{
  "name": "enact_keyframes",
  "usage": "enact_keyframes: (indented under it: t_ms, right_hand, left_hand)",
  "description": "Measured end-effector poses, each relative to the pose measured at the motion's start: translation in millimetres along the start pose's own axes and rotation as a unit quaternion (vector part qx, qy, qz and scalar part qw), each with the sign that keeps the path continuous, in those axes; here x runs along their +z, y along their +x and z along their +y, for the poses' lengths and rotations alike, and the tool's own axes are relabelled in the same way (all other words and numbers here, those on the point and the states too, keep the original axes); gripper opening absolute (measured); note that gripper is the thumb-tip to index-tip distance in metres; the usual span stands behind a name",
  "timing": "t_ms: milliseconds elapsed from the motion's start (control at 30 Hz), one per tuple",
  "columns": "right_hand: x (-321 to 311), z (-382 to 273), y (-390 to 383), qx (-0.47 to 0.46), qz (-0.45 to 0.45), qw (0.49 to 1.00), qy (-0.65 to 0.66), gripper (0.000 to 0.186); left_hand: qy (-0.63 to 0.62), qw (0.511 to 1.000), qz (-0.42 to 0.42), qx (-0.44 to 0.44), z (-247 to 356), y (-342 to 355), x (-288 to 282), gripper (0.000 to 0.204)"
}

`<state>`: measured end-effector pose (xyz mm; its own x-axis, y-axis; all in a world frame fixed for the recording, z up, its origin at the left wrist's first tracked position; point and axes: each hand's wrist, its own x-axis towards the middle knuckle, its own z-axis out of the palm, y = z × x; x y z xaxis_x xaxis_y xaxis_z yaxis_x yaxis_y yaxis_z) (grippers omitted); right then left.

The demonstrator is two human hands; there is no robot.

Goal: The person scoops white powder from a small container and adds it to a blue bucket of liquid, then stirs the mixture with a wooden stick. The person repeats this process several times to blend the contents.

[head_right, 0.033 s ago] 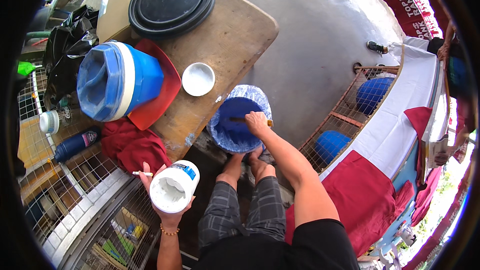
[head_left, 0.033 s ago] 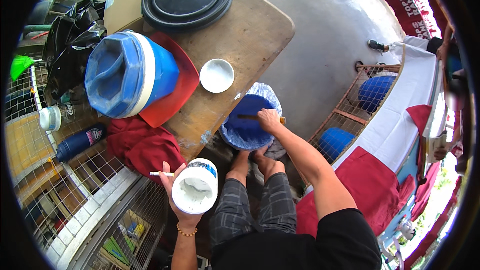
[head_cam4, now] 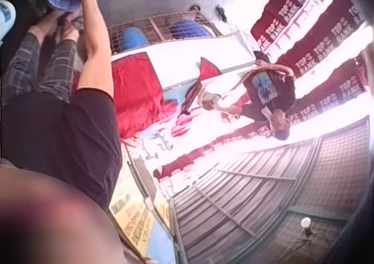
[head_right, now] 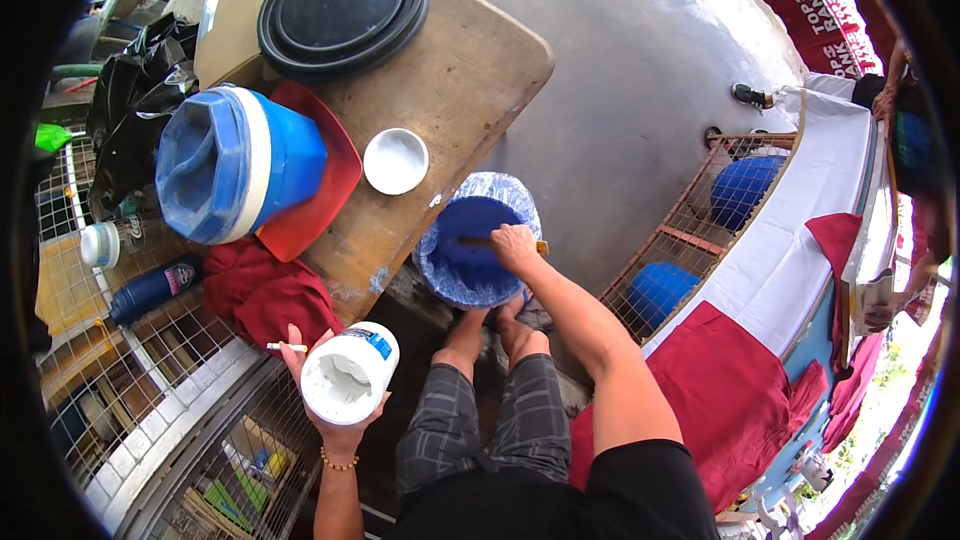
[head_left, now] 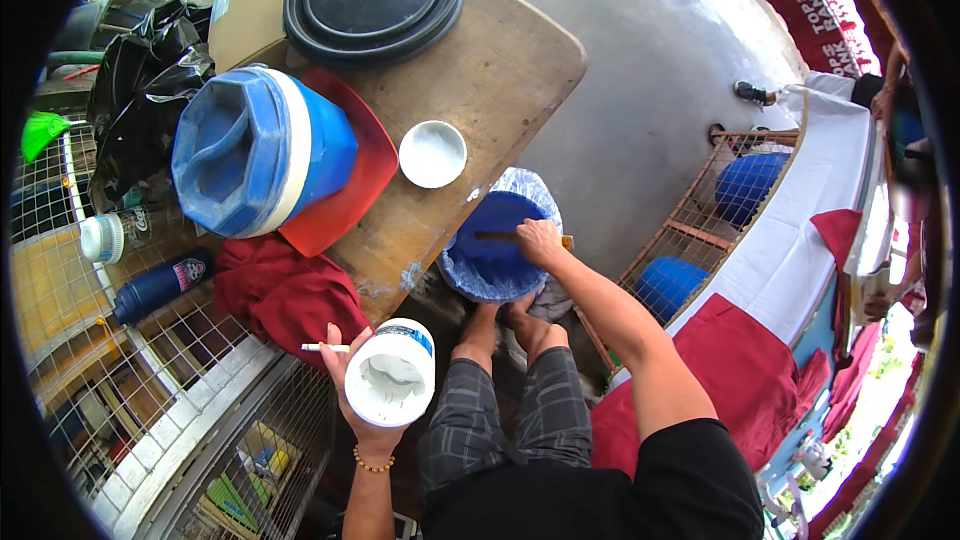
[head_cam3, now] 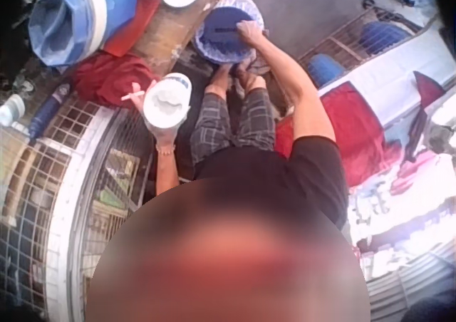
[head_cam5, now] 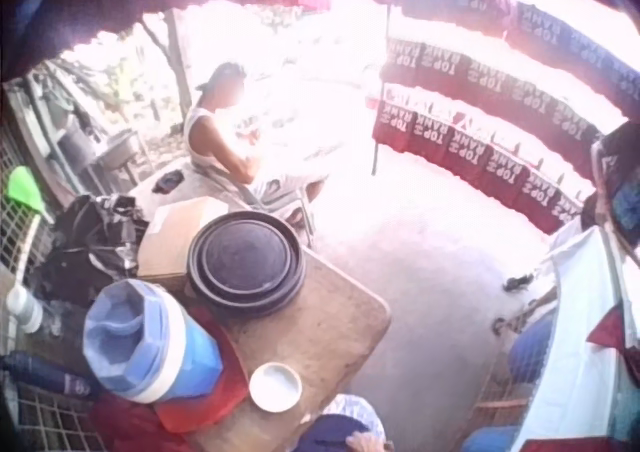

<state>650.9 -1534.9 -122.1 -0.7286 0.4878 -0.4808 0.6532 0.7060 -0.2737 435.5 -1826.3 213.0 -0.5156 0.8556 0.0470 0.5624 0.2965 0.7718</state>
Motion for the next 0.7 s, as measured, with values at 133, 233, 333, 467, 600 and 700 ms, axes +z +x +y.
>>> enact_keyframes:
  t_ms: [133,233,333,467,600,700]
  right_hand:
    - [-51.3,23.4,-26.1,-0.016,-0.052,0.999,0.003,0.012]
    - [-102.0,47.5,-62.1,-0.016,-0.061,0.998,-0.011,0.017]
    - [-164.0,78.6,-113.4,-0.026,-0.072,0.997,0.017,0.032]
    - [-260.9,108.9,-196.1,-0.038,-0.049,0.997,0.051,0.034]
    - [-362.6,117.0,-281.1,-0.024,0.001,0.995,0.101,0.034]
    - [-437.5,113.0,-334.3,0.008,-0.010,0.996,0.088,0.033]
  left_hand:
    - [-0.098,0.995,-0.003,-0.018,7.9,0.9,6.1,0.159]
    - [-0.055,0.998,-0.010,-0.007,9.4,5.6,7.4,0.158]
    - [-0.057,0.998,-0.014,-0.007,10.0,11.1,13.8,0.156]
    - [-0.032,0.999,-0.011,0.015,12.3,16.7,25.0,0.150]
    - [-0.024,0.999,-0.013,0.022,15.6,23.5,39.1,0.147]
    - [-0.029,0.999,-0.021,0.021,21.4,26.0,47.5,0.145]
